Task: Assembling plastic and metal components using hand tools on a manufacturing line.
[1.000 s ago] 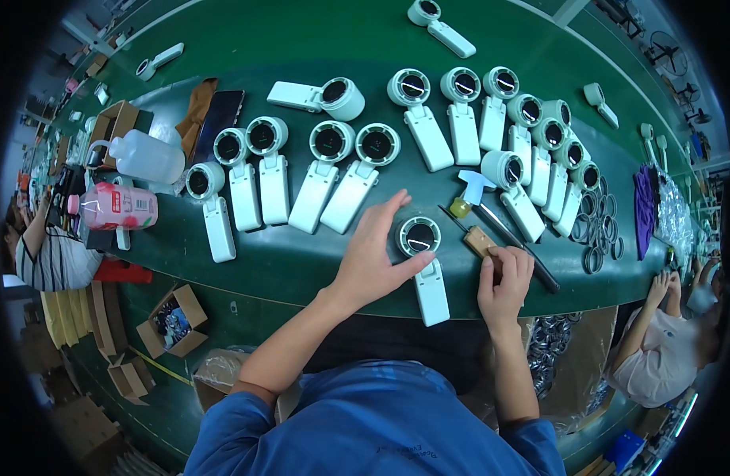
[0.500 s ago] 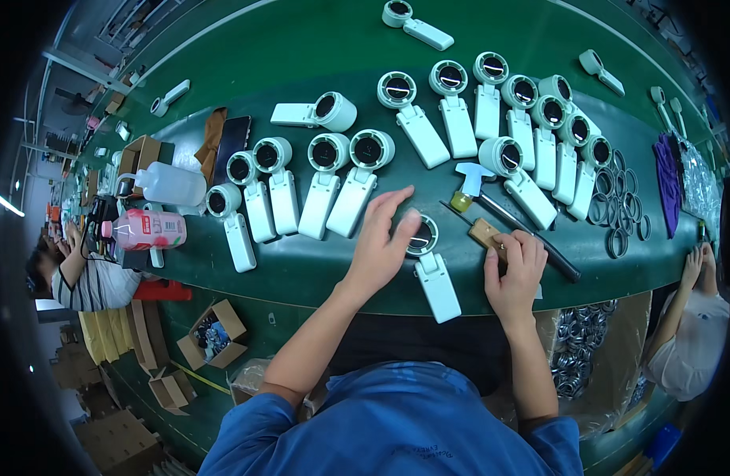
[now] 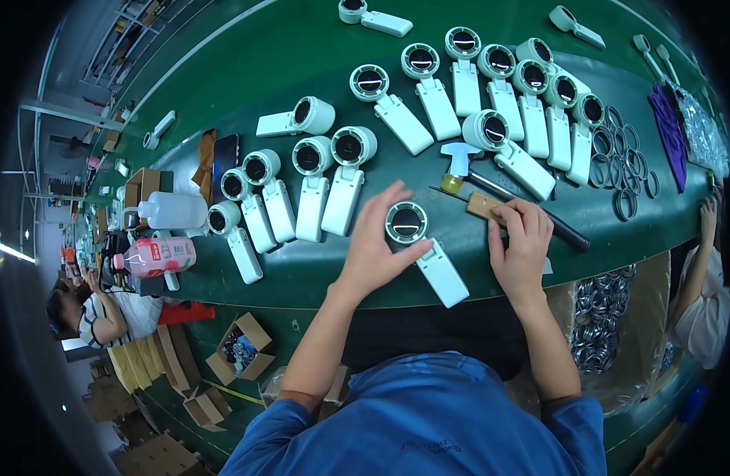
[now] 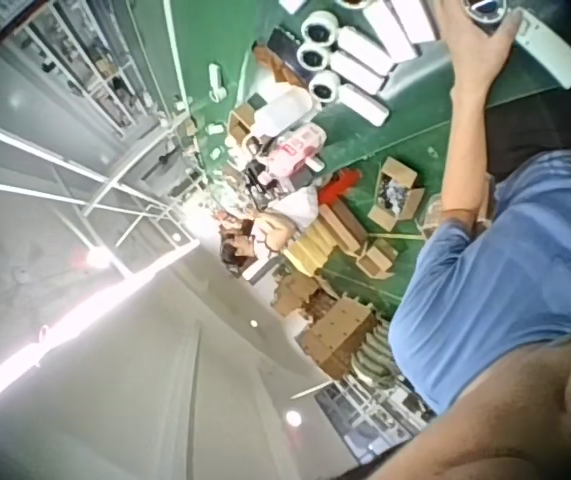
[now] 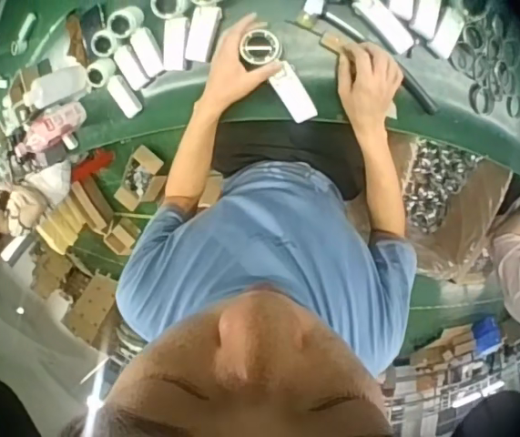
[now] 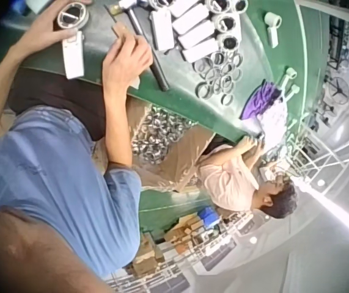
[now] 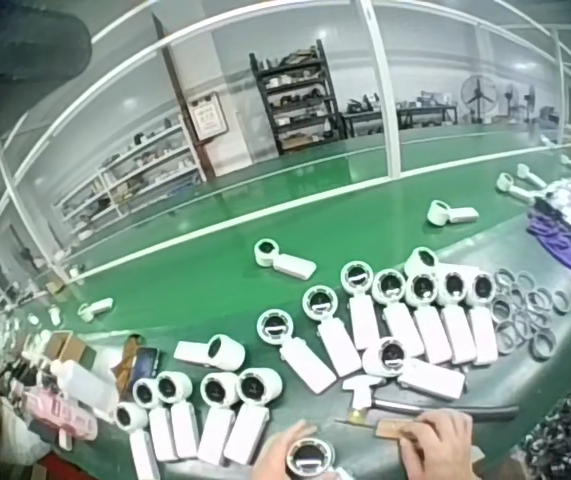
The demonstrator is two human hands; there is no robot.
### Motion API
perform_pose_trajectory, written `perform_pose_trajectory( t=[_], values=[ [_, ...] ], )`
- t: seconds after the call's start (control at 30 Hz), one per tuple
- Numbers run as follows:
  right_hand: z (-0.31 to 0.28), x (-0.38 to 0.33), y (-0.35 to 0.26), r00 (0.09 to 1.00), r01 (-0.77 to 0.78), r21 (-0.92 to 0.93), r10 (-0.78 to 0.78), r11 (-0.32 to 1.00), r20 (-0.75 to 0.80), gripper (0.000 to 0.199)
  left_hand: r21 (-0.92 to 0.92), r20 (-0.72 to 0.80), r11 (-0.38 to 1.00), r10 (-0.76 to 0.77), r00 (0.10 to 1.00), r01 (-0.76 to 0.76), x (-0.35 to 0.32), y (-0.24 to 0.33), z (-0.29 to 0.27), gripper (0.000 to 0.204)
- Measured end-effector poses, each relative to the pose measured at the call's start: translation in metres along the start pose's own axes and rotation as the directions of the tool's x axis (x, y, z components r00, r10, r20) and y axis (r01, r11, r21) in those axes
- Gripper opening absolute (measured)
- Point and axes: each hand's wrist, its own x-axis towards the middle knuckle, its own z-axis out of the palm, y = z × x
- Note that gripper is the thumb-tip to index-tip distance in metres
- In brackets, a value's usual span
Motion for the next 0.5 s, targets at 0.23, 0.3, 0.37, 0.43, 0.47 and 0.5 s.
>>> perform_pose_trajectory(
  t=[0.23, 0.3, 0.37, 0.43, 0.47, 0.5],
  values=[
    [-0.001, 0.005, -0.005, 1.0, 0.005, 0.026, -0.005, 1.0, -0.004, 0.027, 0.053, -0.06, 0.999, -0.007, 0.998, 0.01, -0.011, 0.007, 0.001, 0.081],
    [-0.002, 0.0, -0.003, 1.0, 0.006, 0.031, -0.005, 0.999, -0.015, 0.028, 0.089, -0.087, 0.994, 0.071, 0.994, -0.063, -0.01, 0.011, -0.005, 0.077],
    [-0.004, -0.001, -0.001, 1.0, -0.023, 0.005, 0.023, 1.0, -0.003, 0.029, 0.121, -0.101, 0.975, 0.2, 0.975, -0.188, -0.002, 0.019, -0.012, 0.07],
    [-0.003, 0.004, -0.003, 0.999, -0.033, 0.016, 0.033, 0.999, 0.006, 0.03, 0.217, -0.093, 0.947, 0.26, 0.961, -0.235, 0.023, 0.031, -0.042, 0.065],
    [-0.003, 0.004, -0.004, 0.999, -0.041, 0.02, 0.04, 0.999, 0.028, 0.031, 0.301, -0.085, 0.914, 0.31, 0.947, -0.272, 0.043, 0.037, -0.061, 0.06],
    [-0.005, 0.003, -0.005, 0.997, -0.047, 0.023, 0.045, 0.999, 0.056, 0.032, 0.313, -0.142, 0.888, 0.394, 0.908, -0.336, 0.07, 0.043, -0.083, 0.054]
  ],
)
